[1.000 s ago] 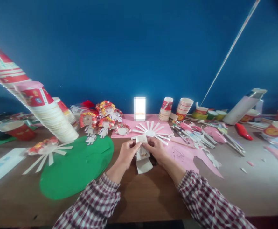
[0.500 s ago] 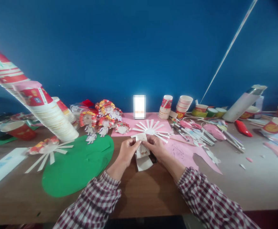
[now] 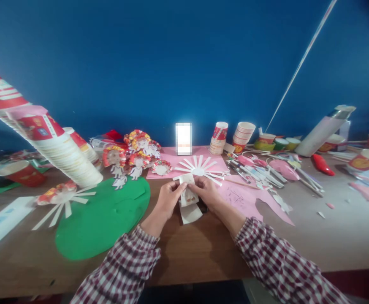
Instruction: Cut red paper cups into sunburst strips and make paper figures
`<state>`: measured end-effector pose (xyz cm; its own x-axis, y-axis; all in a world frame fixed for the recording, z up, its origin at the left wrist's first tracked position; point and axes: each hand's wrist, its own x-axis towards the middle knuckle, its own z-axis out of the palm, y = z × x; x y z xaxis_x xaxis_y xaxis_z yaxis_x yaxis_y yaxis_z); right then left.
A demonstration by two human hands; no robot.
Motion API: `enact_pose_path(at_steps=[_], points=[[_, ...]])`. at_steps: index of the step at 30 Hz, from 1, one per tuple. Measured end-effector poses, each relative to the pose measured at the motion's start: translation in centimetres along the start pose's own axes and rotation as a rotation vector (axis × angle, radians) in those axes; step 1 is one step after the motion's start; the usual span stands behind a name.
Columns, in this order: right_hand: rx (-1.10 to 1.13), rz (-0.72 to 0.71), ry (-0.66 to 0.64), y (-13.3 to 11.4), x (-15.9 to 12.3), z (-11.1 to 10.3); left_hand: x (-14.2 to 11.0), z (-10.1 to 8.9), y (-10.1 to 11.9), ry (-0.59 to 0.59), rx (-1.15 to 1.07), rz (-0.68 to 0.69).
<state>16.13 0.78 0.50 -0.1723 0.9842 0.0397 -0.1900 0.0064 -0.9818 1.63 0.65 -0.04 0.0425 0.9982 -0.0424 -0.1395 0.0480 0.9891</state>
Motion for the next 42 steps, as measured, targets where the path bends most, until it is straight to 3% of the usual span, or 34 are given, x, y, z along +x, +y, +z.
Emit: enact_pose_path(at_steps=[13, 42], points=[[-0.024, -0.015, 0.082, 0.49, 0.20, -0.18, -0.09, 0.10, 0.10, -0.021, 0.008, -0.045], [0.071, 0.023, 0.038, 0.24, 0.17, -0.14, -0.16, 0.16, 0.10, -0.017, 0.008, -0.029]])
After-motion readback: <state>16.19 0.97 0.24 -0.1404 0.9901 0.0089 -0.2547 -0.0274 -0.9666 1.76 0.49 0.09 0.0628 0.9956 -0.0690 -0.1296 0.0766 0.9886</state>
